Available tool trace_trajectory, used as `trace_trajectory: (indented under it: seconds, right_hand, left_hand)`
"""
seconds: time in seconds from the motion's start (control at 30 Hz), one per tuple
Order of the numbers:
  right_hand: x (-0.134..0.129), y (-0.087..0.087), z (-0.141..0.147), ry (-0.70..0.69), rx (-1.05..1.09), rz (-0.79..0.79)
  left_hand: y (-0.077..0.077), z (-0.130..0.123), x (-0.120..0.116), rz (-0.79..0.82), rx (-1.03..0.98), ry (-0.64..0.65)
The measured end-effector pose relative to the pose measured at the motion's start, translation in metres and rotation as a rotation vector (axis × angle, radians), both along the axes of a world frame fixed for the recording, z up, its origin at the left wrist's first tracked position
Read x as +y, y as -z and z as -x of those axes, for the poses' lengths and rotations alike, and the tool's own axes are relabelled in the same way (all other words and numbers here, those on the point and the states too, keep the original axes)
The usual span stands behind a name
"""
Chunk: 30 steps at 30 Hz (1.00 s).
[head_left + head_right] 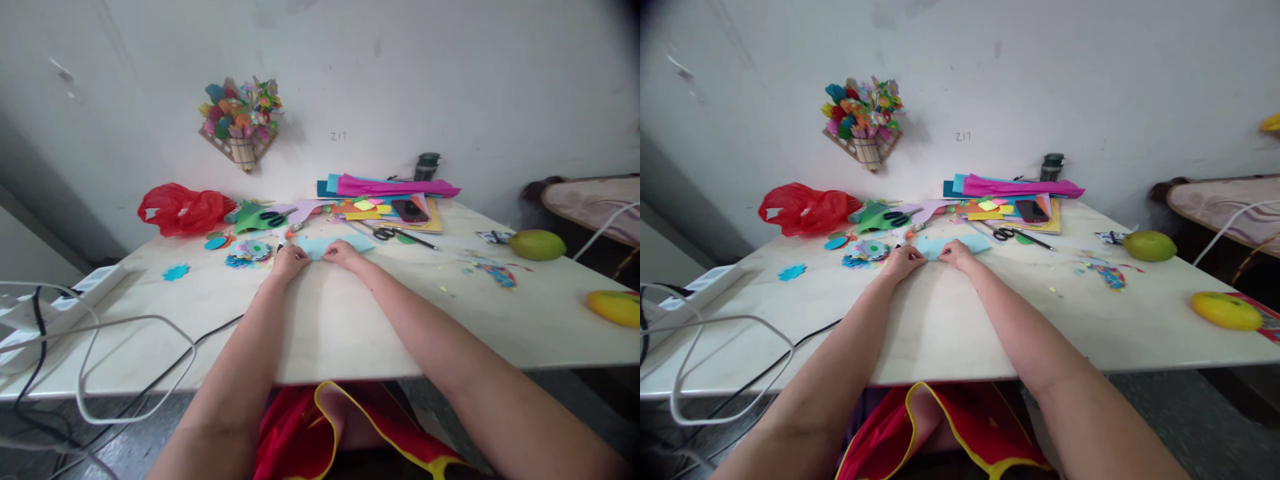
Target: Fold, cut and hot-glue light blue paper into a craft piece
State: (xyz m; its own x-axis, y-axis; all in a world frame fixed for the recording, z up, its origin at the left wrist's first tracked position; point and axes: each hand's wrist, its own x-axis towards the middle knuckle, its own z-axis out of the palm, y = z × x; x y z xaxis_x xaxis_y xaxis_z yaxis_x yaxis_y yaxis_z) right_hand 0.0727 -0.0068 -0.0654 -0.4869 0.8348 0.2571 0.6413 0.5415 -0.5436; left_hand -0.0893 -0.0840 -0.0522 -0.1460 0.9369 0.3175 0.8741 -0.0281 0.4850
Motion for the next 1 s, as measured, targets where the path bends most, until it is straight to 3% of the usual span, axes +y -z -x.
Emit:
trace_trajectory:
  seconds: [0.4,1.0]
  right_hand:
    - [-0.003,-0.002,0.003,0.025,-0.068,0.001]
    - [-0.008,-0.009,0.008,0.111,-0.125,0.041]
  left_hand:
    - [-0.004,-0.003,0.0,0.063,-0.024,-0.058]
    - [-0.007,-0.014,0.001,0.17,0.185,-0.203]
